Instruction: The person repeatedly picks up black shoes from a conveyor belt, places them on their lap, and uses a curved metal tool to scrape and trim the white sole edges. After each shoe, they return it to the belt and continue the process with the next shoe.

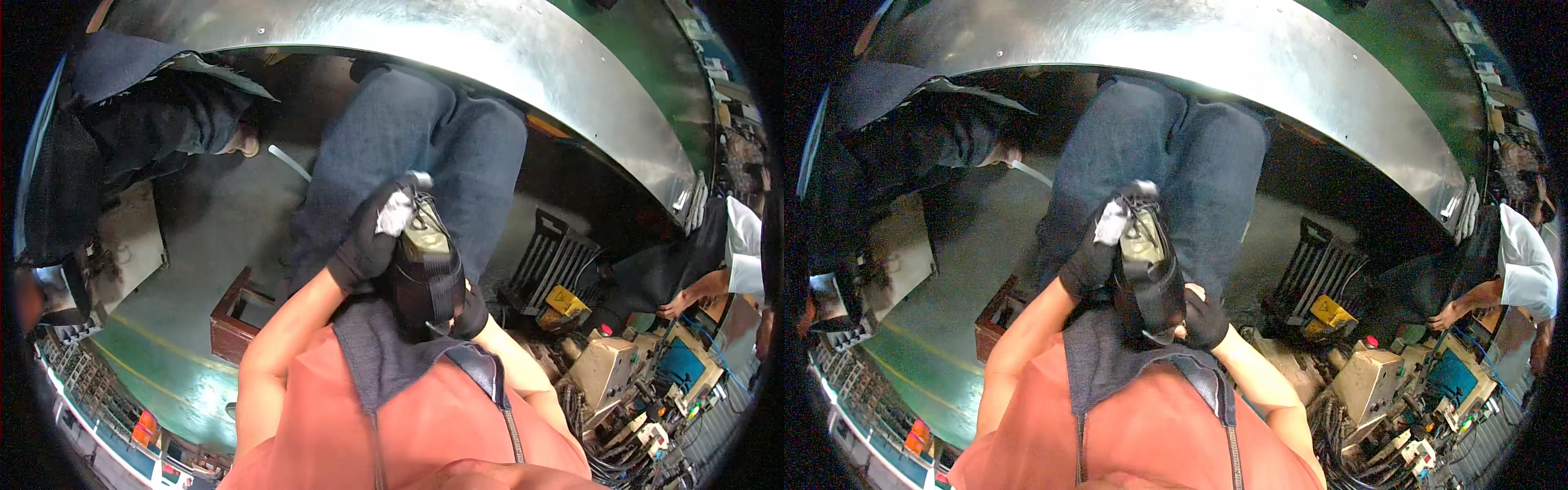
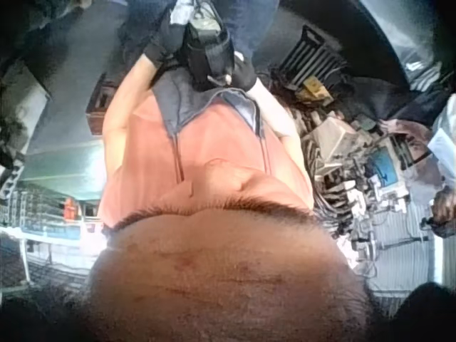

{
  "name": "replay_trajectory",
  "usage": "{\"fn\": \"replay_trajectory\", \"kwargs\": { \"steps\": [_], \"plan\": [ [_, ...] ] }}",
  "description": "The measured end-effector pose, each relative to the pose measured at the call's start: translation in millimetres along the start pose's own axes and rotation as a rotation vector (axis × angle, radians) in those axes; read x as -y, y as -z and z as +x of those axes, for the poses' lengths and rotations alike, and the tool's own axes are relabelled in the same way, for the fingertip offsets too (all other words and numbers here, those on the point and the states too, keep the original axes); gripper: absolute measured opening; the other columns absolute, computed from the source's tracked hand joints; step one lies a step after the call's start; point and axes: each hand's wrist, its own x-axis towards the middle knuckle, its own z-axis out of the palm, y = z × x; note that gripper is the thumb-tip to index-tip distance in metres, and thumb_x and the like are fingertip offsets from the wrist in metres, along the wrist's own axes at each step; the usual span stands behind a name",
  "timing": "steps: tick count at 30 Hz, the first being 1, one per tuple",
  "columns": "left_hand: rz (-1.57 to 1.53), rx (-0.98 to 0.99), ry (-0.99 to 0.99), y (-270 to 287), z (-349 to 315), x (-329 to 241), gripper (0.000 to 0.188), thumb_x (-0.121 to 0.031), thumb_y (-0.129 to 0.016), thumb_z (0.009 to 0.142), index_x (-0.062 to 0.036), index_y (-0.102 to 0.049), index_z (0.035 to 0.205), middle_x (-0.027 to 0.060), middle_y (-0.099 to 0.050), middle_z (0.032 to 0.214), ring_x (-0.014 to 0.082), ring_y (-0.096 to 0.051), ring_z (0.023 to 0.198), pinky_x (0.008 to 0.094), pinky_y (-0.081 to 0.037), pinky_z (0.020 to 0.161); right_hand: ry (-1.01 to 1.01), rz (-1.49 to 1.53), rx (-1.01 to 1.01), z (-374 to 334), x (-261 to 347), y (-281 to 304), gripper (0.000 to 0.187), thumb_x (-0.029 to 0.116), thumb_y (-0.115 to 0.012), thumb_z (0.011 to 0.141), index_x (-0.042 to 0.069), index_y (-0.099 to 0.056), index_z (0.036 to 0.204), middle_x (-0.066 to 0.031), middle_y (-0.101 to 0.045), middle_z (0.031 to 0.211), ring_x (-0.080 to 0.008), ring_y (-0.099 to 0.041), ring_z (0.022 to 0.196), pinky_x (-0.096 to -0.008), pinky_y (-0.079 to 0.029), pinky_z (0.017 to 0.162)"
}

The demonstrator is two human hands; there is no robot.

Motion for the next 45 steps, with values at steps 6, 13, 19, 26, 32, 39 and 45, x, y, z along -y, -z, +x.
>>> {"fn": "replay_trajectory", "kwargs": {
  "steps": [6, 13, 19, 26, 32, 39, 45],
  "plan": [
    [0.174, 0.112, -0.290, 6, 28, -63, 0.036, -0.028, -0.043, 0.096, -0.0007, -0.059, 0.113, 0.0142, -0.057, 0.119, 0.0241, -0.047, 0.122, 0.0367, -0.034, 0.105, -0.273, 0.219, 0.083, 49, 18, 29, 0.035, 0.025, -0.061, 0.083, -0.002, -0.060, 0.105, -0.0236, -0.059, 0.107, -0.0399, -0.055, 0.105, -0.0458, -0.045, 0.090],
    [-0.144, 0.158, -0.125, 4, 77, -75, 0.029, -0.017, -0.042, 0.090, 0.0031, -0.063, 0.096, 0.0121, -0.063, 0.103, 0.0249, -0.053, 0.108, 0.0367, -0.033, 0.104, -0.401, 0.655, -0.073, 79, 29, 64, 0.029, 0.025, -0.042, 0.099, 0.001, -0.058, 0.104, -0.0124, -0.057, 0.105, -0.0240, -0.054, 0.100, -0.0353, -0.043, 0.090],
    [-0.200, 0.256, -0.082, 8, 106, -67, 0.030, -0.017, -0.044, 0.086, 0.0040, -0.064, 0.083, 0.0118, -0.066, 0.088, 0.0252, -0.057, 0.101, 0.0372, -0.038, 0.100, -0.552, 0.959, -0.036, 65, 18, 58, 0.034, 0.032, -0.038, 0.103, 0.003, -0.052, 0.093, 0.0000, -0.044, 0.079, -0.0108, -0.041, 0.074, -0.0281, -0.040, 0.069],
    [-0.038, 0.122, 0.046, -10, 102, -76, 0.031, -0.020, -0.045, 0.086, 0.0042, -0.065, 0.085, 0.0110, -0.066, 0.089, 0.0222, -0.060, 0.095, 0.0338, -0.042, 0.094, -0.607, 0.787, 0.031, 87, 27, 97, 0.036, 0.033, -0.041, 0.102, 0.003, -0.055, 0.089, -0.0051, -0.051, 0.071, -0.0150, -0.048, 0.066, -0.0320, -0.043, 0.064],
    [-0.127, 0.125, 0.090, -10, 99, -72, 0.030, -0.022, -0.046, 0.086, 0.0019, -0.064, 0.085, 0.0099, -0.066, 0.089, 0.0220, -0.059, 0.096, 0.0339, -0.041, 0.095, -0.548, 0.472, -0.262, 81, 27, 21, 0.023, 0.019, -0.043, 0.098, 0.002, -0.057, 0.091, -0.0021, -0.052, 0.066, -0.0116, -0.051, 0.059, -0.0293, -0.042, 0.055],
    [0.160, 0.236, -0.167, -1, 72, -63, 0.040, -0.032, -0.042, 0.095, 0.0003, -0.066, 0.099, 0.0128, -0.065, 0.104, 0.0206, -0.060, 0.102, 0.0318, -0.044, 0.094, -0.218, 0.398, -0.260, 63, 24, 6, 0.029, 0.027, -0.049, 0.092, 0.001, -0.060, 0.096, -0.0165, -0.055, 0.080, -0.0345, -0.052, 0.069, -0.0435, -0.040, 0.063],
    [-0.349, 0.006, 0.269, 5, 21, 21, 0.048, -0.039, -0.046, 0.098, -0.0020, -0.051, 0.128, 0.0106, -0.060, 0.119, 0.0193, -0.057, 0.110, 0.0321, -0.045, 0.095, -0.160, 0.218, -0.023, -14, 12, 3, 0.041, 0.029, -0.071, 0.071, -0.004, -0.055, 0.091, -0.0233, -0.055, 0.105, -0.0407, -0.058, 0.097, -0.0464, -0.048, 0.083]
  ]
}}
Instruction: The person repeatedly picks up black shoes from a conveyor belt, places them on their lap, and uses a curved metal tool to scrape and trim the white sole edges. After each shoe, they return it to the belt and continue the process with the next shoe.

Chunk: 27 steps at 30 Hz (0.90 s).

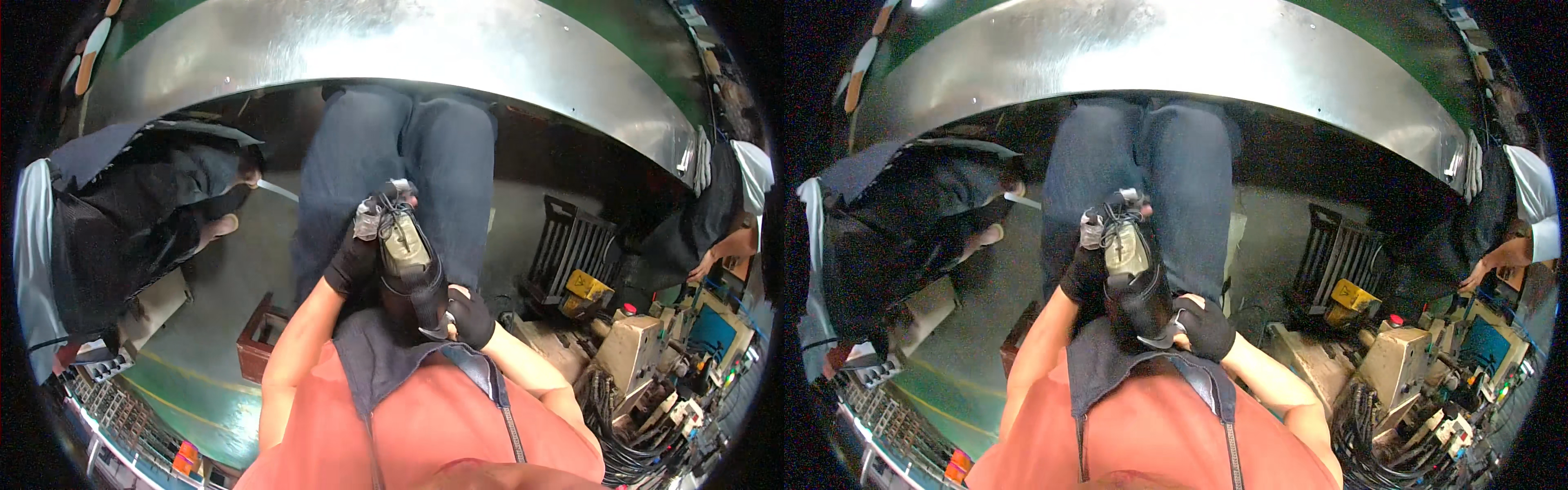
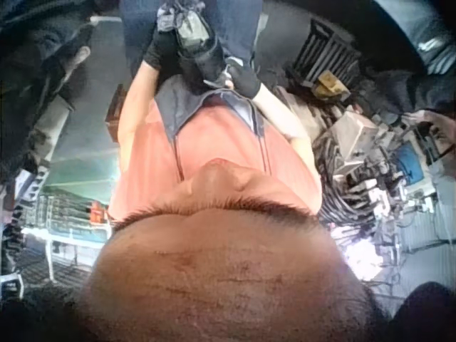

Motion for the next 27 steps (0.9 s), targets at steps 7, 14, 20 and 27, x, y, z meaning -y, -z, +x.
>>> {"fn": "replay_trajectory", "kwargs": {
  "steps": [7, 14, 20, 27],
  "plan": [
    [-0.169, 0.065, -0.033, -7, -11, -1, 0.059, -0.053, -0.048, 0.093, -0.0023, -0.053, 0.123, 0.0088, -0.061, 0.109, 0.0188, -0.060, 0.100, 0.0336, -0.048, 0.090, 0.014, -0.007, 0.031, 0, -9, -7, 0.052, 0.047, -0.057, 0.083, -0.004, -0.056, 0.093, -0.0215, -0.056, 0.105, -0.0411, -0.057, 0.100, -0.0484, -0.047, 0.082],
    [0.746, -0.301, -0.308, -36, -10, -74, 0.042, -0.032, -0.058, 0.091, -0.0010, -0.052, 0.118, 0.0172, -0.062, 0.104, 0.0287, -0.064, 0.094, 0.0350, -0.050, 0.082, -0.566, 0.433, 0.104, 83, 88, 105, 0.050, 0.050, -0.040, 0.096, 0.004, -0.059, 0.101, -0.0134, -0.059, 0.083, -0.0235, -0.058, 0.071, -0.0356, -0.046, 0.066],
    [0.924, -0.238, -0.314, -31, 6, -27, 0.044, -0.017, -0.054, 0.093, 0.0023, -0.047, 0.131, 0.0247, -0.059, 0.119, 0.0343, -0.062, 0.107, 0.0381, -0.050, 0.087, -0.824, 0.842, -0.014, 125, -3, 102, 0.052, 0.054, -0.036, 0.098, 0.010, -0.054, 0.119, -0.0061, -0.061, 0.077, -0.0146, -0.059, 0.058, -0.0303, -0.051, 0.058],
    [1.154, -0.198, -0.345, -47, -15, -15, 0.086, -0.029, -0.076, 0.078, 0.0087, -0.030, 0.141, 0.0283, -0.037, 0.143, 0.0360, -0.039, 0.133, 0.0388, -0.034, 0.108, -0.495, 0.800, 0.010, 98, -55, 98, 0.047, 0.045, -0.043, 0.099, 0.008, -0.053, 0.126, -0.0030, -0.061, 0.107, -0.0136, -0.059, 0.080, -0.0299, -0.050, 0.074]
  ]
}}
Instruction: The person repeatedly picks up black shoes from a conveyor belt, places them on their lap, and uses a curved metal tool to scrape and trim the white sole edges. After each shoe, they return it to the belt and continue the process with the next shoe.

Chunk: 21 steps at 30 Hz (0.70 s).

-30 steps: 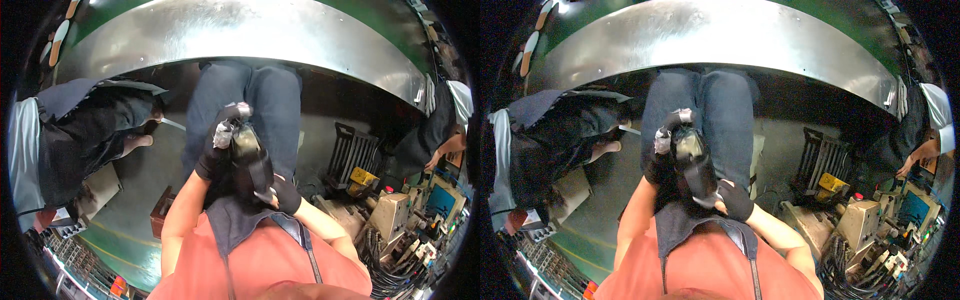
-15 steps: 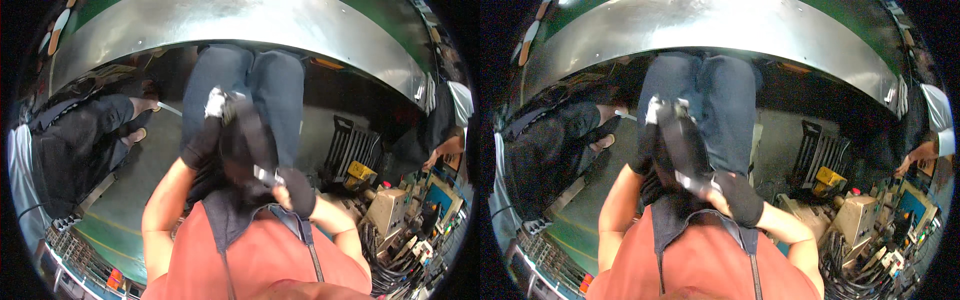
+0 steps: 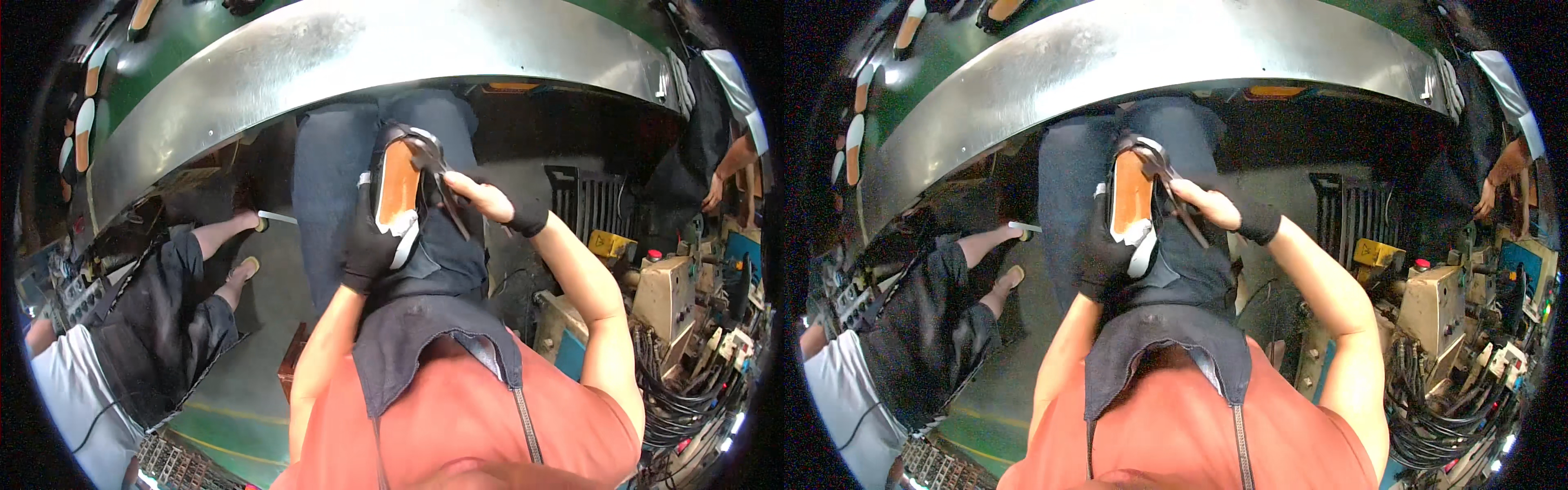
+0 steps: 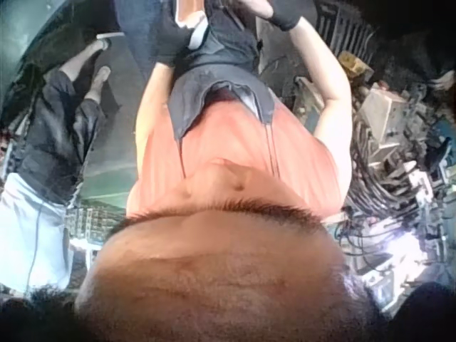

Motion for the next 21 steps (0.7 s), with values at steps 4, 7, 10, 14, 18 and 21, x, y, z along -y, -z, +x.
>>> {"fn": "replay_trajectory", "kwargs": {
  "steps": [4, 7, 10, 14, 18, 21],
  "plan": [
    [0.019, -0.080, -0.039, -15, -1, 13, 0.085, -0.029, -0.076, 0.077, 0.0103, -0.032, 0.139, 0.0302, -0.046, 0.135, 0.0355, -0.049, 0.125, 0.0375, -0.040, 0.102, -0.083, -0.856, -0.008, -17, 48, -4, 0.055, 0.050, -0.049, 0.094, -0.002, -0.065, 0.084, -0.0183, -0.064, 0.070, -0.0291, -0.061, 0.061, -0.0395, -0.049, 0.060],
    [-0.027, -0.060, 0.023, -19, 1, 14, 0.084, -0.029, -0.075, 0.078, 0.0107, -0.033, 0.139, 0.0303, -0.048, 0.132, 0.0355, -0.051, 0.122, 0.0373, -0.040, 0.101, 0.065, -1.253, -0.122, -12, 49, -29, 0.048, 0.044, -0.050, 0.092, 0.000, -0.065, 0.081, -0.0244, -0.062, 0.073, -0.0416, -0.062, 0.066, -0.0489, -0.049, 0.059],
    [-0.174, 0.057, 0.068, -3, 8, 2, 0.082, -0.033, -0.070, 0.084, 0.0071, -0.029, 0.143, 0.0239, -0.047, 0.137, 0.0310, -0.049, 0.124, 0.0355, -0.038, 0.103, 0.222, -1.279, -0.207, -2, 12, -17, 0.047, 0.044, -0.050, 0.093, 0.001, -0.063, 0.079, -0.0238, -0.062, 0.071, -0.0400, -0.063, 0.065, -0.0490, -0.048, 0.057],
    [-1.022, 0.300, 0.616, 9, 21, -8, 0.061, -0.042, -0.039, 0.101, 0.0057, -0.037, 0.138, 0.0190, -0.055, 0.124, 0.0253, -0.054, 0.115, 0.0343, -0.040, 0.098, 0.214, -1.116, -0.092, -5, 31, -13, 0.047, 0.045, -0.048, 0.094, 0.003, -0.063, 0.081, -0.0220, -0.064, 0.077, -0.0409, -0.063, 0.068, -0.0455, -0.049, 0.059],
    [0.058, 0.203, 0.394, 5, 39, -22, 0.060, -0.045, -0.025, 0.102, 0.0038, -0.040, 0.133, 0.0306, -0.058, 0.116, 0.0423, -0.054, 0.114, 0.0449, -0.044, 0.092, -0.684, -0.166, 0.268, -11, 61, 4, 0.061, 0.054, -0.039, 0.097, -0.002, -0.065, 0.096, -0.0188, -0.068, 0.078, -0.0270, -0.069, 0.068, -0.0387, -0.053, 0.061],
    [0.101, -0.025, 0.122, -16, 40, 11, 0.050, -0.025, -0.043, 0.097, 0.0059, -0.036, 0.136, 0.0288, -0.059, 0.113, 0.0439, -0.060, 0.097, 0.0437, -0.048, 0.081, -0.122, -1.162, 0.228, -8, 98, 8, 0.055, 0.046, -0.046, 0.096, -0.002, -0.064, 0.078, -0.0185, -0.061, 0.064, -0.0324, -0.064, 0.061, -0.0411, -0.049, 0.059]
  ]
}}
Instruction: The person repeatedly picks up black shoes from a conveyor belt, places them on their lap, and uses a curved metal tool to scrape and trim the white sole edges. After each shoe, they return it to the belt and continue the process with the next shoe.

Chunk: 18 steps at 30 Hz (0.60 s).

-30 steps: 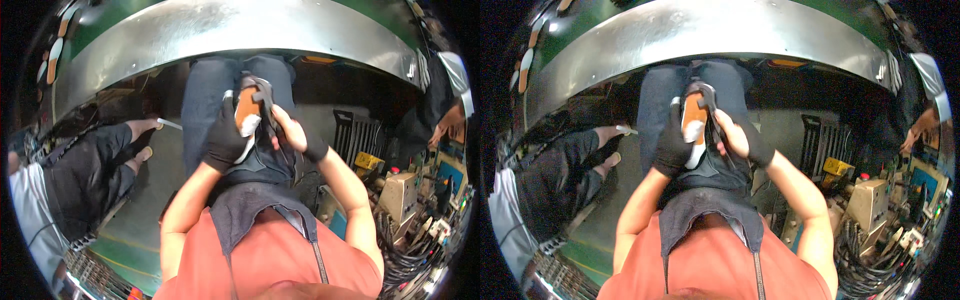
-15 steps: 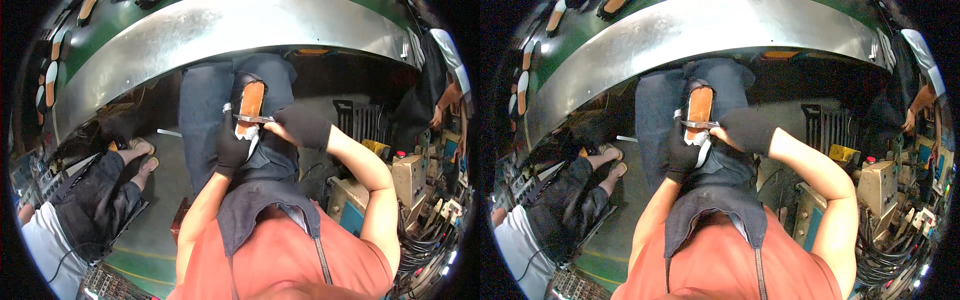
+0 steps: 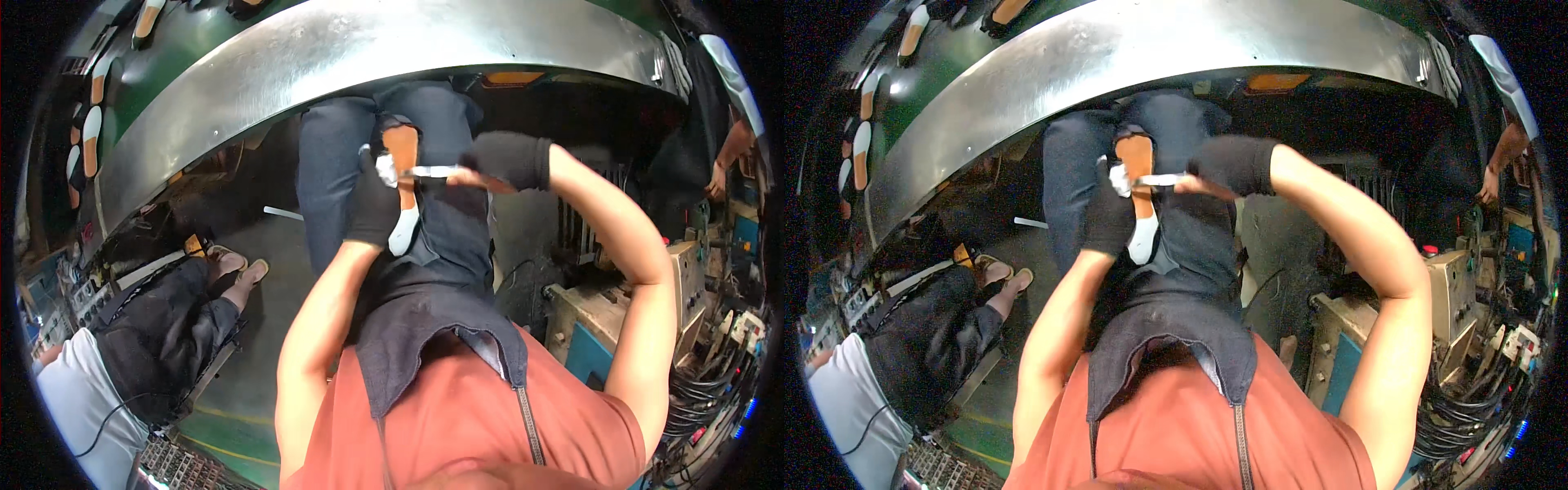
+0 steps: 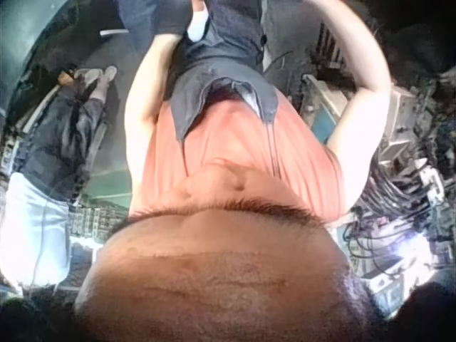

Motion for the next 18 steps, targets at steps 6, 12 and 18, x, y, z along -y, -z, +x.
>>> {"fn": "replay_trajectory", "kwargs": {
  "steps": [6, 12, 18],
  "plan": [
    [0.098, 0.226, -0.287, 8, 4, 87, 0.027, -0.016, -0.057, 0.085, 0.0024, -0.063, 0.103, 0.0235, -0.065, 0.094, 0.0404, -0.063, 0.078, 0.0454, -0.050, 0.067, 0.397, 0.091, -0.511, -21, 82, 6, 0.030, 0.031, -0.053, 0.095, 0.002, -0.061, 0.095, -0.0209, -0.057, 0.079, -0.0389, -0.056, 0.072, -0.0419, -0.046, 0.065],
    [-0.310, 0.109, -0.182, 26, -78, 23, 0.079, -0.034, -0.062, 0.088, 0.0007, -0.019, 0.145, 0.0186, -0.056, 0.123, 0.0276, -0.056, 0.113, 0.0396, -0.044, 0.097, 0.069, 0.393, -0.210, -2, 21, -103, 0.042, 0.041, -0.046, 0.098, 0.003, -0.063, 0.101, -0.0203, -0.066, 0.091, -0.0315, -0.062, 0.076, -0.0406, -0.048, 0.071],
    [-1.038, 0.329, 0.401, -9, -75, 85, 0.050, -0.037, -0.039, 0.101, 0.0015, -0.043, 0.132, 0.0164, -0.056, 0.124, 0.0273, -0.057, 0.109, 0.0368, -0.042, 0.099, -0.136, 0.499, -0.128, -18, 19, -127, 0.042, 0.041, -0.047, 0.098, 0.001, -0.063, 0.096, -0.0172, -0.062, 0.073, -0.0266, -0.058, 0.063, -0.0375, -0.046, 0.064]
  ]
}}
